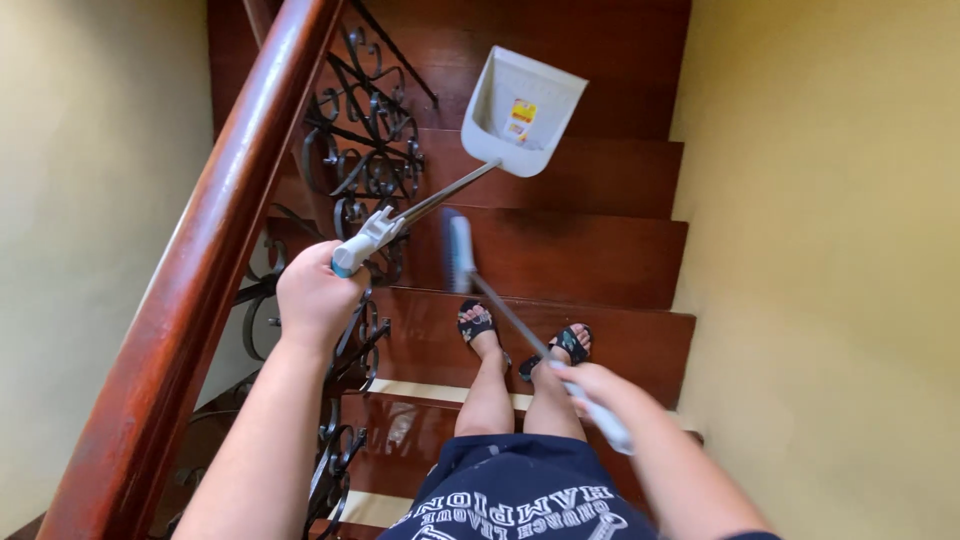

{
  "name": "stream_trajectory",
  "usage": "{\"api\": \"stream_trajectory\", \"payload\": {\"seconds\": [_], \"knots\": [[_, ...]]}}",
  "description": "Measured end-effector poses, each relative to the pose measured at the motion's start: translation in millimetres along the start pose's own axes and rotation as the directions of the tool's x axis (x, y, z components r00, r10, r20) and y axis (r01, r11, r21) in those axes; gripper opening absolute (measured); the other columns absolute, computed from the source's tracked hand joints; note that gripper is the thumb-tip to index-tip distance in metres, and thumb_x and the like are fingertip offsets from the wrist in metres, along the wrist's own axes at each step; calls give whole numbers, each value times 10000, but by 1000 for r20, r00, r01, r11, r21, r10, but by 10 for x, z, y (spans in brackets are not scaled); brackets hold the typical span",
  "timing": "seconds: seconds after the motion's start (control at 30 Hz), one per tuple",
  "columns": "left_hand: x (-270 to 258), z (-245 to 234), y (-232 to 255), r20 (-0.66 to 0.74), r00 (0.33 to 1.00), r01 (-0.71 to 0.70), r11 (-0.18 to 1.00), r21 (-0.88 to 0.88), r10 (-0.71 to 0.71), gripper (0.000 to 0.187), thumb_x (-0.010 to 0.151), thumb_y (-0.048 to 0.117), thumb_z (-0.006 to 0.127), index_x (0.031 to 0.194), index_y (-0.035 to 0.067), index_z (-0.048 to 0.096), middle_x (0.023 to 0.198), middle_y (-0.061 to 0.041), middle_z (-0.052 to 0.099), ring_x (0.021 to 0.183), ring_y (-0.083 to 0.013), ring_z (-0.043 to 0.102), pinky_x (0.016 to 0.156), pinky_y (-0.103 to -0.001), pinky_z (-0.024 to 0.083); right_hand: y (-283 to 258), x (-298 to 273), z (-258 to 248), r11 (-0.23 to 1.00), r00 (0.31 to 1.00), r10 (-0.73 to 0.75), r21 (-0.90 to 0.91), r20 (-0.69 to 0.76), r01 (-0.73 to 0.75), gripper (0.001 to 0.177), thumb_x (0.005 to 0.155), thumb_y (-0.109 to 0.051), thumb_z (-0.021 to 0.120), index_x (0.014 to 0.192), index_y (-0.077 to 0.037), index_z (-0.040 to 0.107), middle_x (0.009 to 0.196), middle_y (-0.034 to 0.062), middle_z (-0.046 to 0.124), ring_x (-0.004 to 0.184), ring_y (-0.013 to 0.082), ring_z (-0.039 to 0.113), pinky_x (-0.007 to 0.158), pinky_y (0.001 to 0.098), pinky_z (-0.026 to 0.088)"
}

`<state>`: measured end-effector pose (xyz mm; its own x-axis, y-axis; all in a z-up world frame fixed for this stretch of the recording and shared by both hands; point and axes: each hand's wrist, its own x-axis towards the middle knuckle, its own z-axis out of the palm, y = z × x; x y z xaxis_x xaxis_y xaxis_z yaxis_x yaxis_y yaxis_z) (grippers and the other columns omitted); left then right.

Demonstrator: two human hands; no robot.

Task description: Sweep the wooden stairs using a long-handled brush and dustpan.

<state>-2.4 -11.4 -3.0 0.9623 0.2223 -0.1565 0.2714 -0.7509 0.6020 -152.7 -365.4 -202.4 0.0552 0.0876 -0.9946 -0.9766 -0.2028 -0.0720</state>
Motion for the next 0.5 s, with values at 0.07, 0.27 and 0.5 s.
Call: {"api": "stream_trajectory", "payload": {"seconds": [0.07, 0.27, 0.5], "knots": [[9, 3, -54, -3, 999, -46, 998, 37, 46, 189, 738, 129, 723, 923, 91, 740, 885, -120, 706, 818, -302, 686, 735, -368, 528, 397, -25, -502, 1000, 1000, 19, -13, -9, -19, 420, 986, -502, 582, 778, -143, 520, 517, 28, 455, 404, 163, 395, 401, 334, 318], [53, -7, -189, 53, 987, -161, 962, 221, 153, 149, 763, 166, 711, 893, 100, 742, 914, -110, 718, 873, -328, 678, 765, -405, 540, 1106, -321, -1247, 992, 989, 115, -44, -91, -120, 447, 1008, -514, 521, 824, -112, 450, 493, 22, 387, 378, 157, 354, 381, 338, 265], [55, -209, -270, 187, 959, -272, 869, 412, 211, 89, 781, 187, 710, 795, 99, 704, 868, -92, 702, 854, -314, 685, 753, -429, 552, 1301, -896, -1849, 974, 945, -49, -226, -325, -27, 414, 1014, -483, 461, 1046, -100, 617, 502, 89, 545, 376, 226, 506, 423, 408, 436]]}}
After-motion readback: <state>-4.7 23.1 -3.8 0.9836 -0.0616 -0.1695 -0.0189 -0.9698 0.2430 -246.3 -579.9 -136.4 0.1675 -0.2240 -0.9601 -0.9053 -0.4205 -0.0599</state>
